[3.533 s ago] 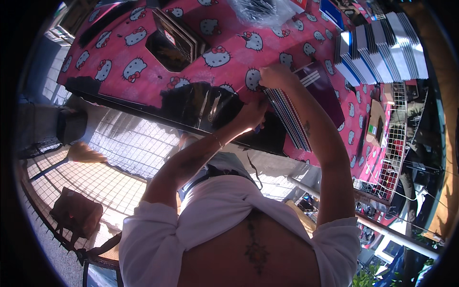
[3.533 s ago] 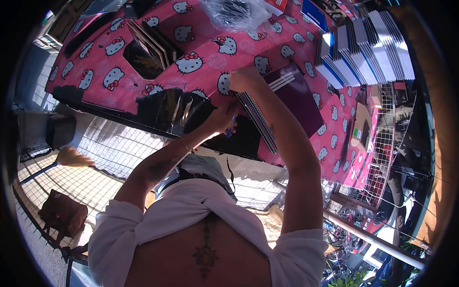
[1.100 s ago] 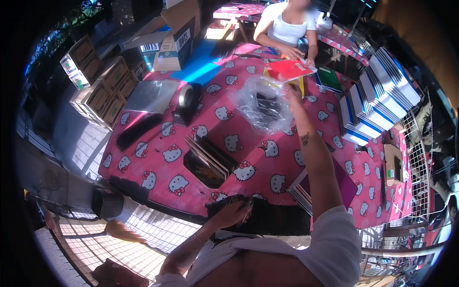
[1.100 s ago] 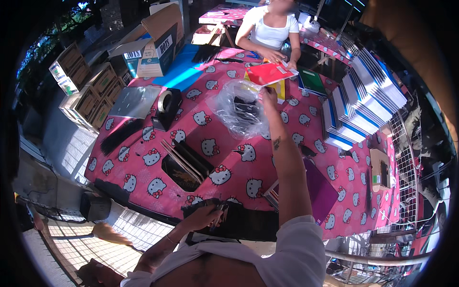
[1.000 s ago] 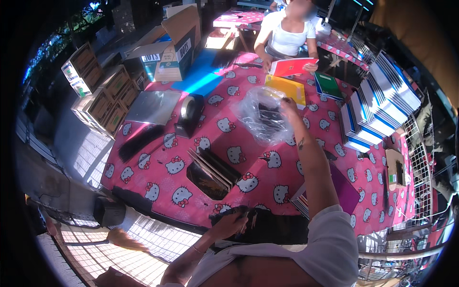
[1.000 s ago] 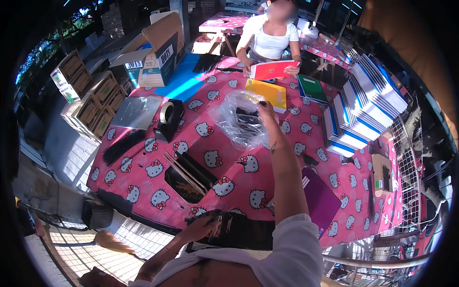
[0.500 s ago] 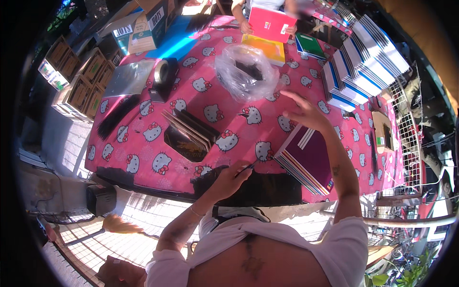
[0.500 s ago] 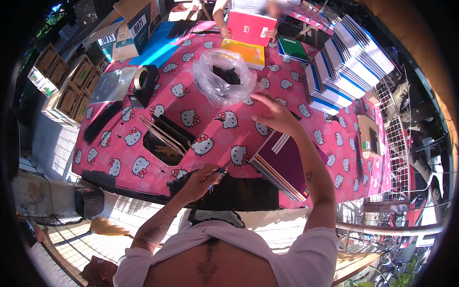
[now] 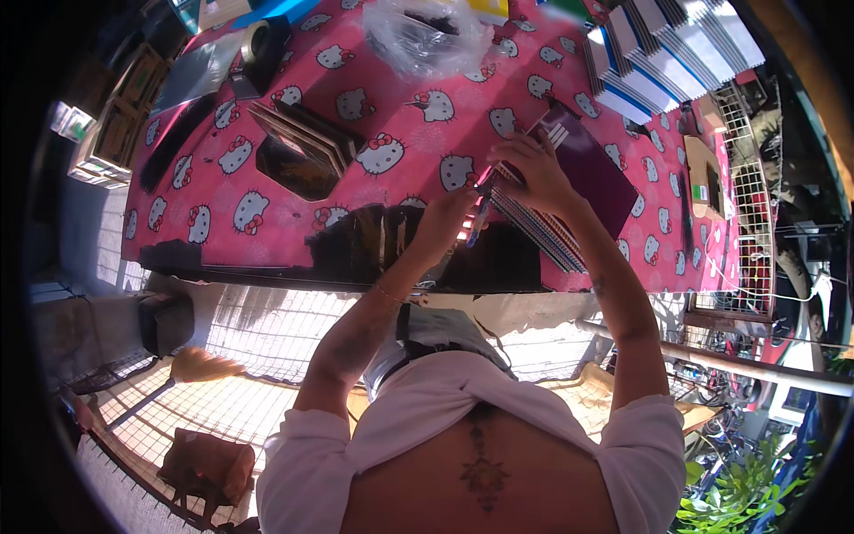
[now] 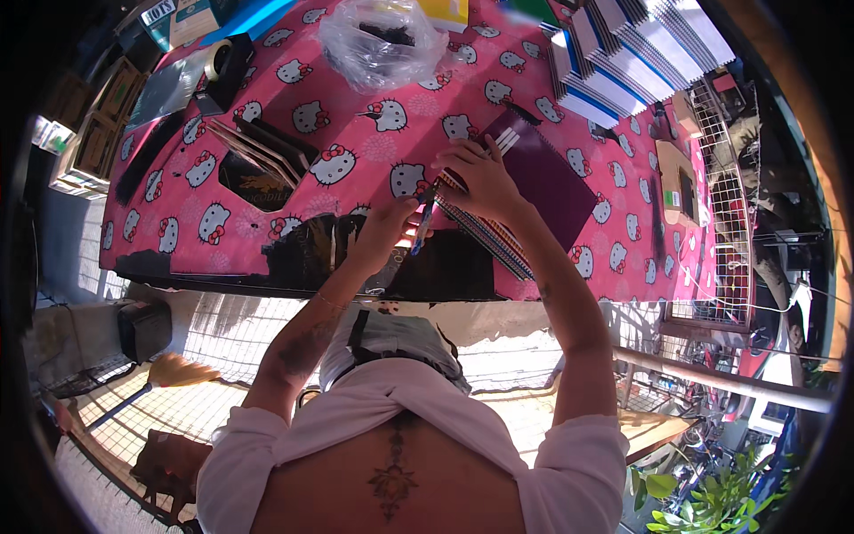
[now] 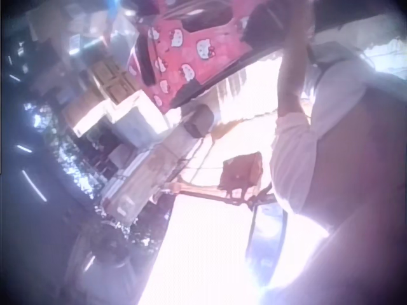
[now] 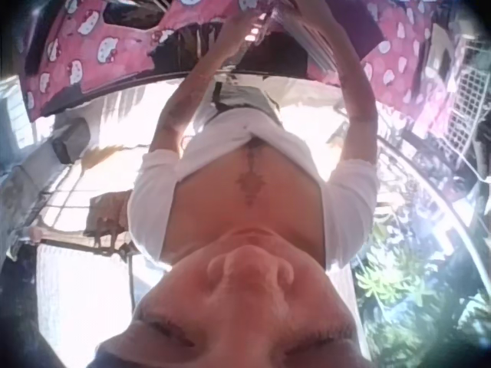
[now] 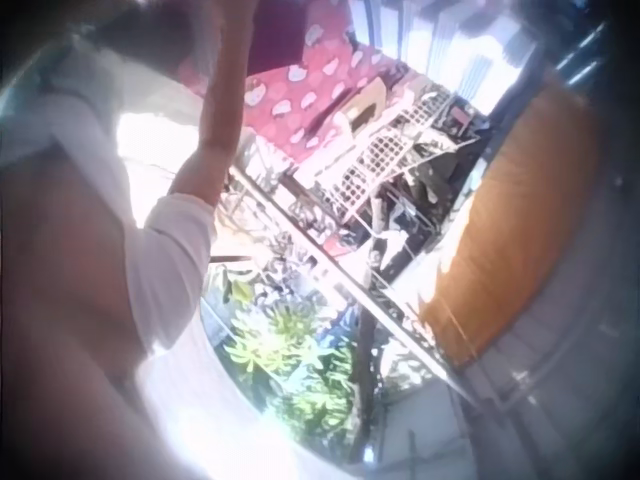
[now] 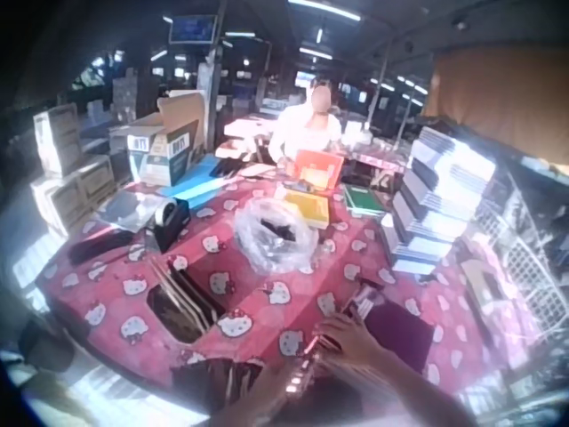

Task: The person organizes notebooks on a table by checking their bindings, grouping them by color, and stacking them in a vertical pile.

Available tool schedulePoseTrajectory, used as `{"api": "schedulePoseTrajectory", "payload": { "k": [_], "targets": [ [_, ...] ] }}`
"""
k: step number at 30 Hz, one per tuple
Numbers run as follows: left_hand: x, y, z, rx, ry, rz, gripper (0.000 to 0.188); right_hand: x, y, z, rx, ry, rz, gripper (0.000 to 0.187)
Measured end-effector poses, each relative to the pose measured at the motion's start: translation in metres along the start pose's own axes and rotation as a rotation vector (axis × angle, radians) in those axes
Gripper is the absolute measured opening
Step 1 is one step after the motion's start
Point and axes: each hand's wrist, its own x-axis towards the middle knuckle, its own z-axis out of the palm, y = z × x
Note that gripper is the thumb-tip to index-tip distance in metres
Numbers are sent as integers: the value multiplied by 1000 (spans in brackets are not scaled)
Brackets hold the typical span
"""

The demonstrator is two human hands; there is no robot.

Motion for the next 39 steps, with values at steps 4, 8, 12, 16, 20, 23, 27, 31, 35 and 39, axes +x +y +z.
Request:
{"api": "schedulePoseTrajectory", "payload": {
  "k": [4, 8, 12, 16, 20, 23, 27, 31, 35, 39],
  "targets": [
    [4, -8, 4, -75, 34, -9, 36, -1, 0, 0, -33, -7, 2, 42],
    [9, -15, -3, 281, 76, 219, 34, 2, -2, 0, -39, 16, -12, 37],
    [1, -10, 5, 595, 161, 339, 29, 0, -4, 0, -42, 31, -8, 35],
    [-2, -4, 6, 378, 179, 190, 26, 2, -5, -2, -52, 19, -5, 36],
    [3, -10, 4, -59, 112, -77, 27, 2, -5, -2, -56, 26, -13, 36],
    [4, -19, -2, 243, 126, 90, 25, 3, -5, -2, -55, 27, -20, 37],
    [2, -21, 7, 676, 277, 471, 26, 3, -5, 0, -51, 8, 0, 36],
    [-7, -14, 5, 455, 246, 318, 27, 3, -5, -2, -49, -9, 10, 41],
    [-9, -14, 8, -71, 122, -81, 30, 3, -4, -2, -65, -31, 24, 45],
    [-3, -20, 6, -107, 135, -96, 29, 4, -7, -1, -55, 14, -6, 45]
  ]
}}
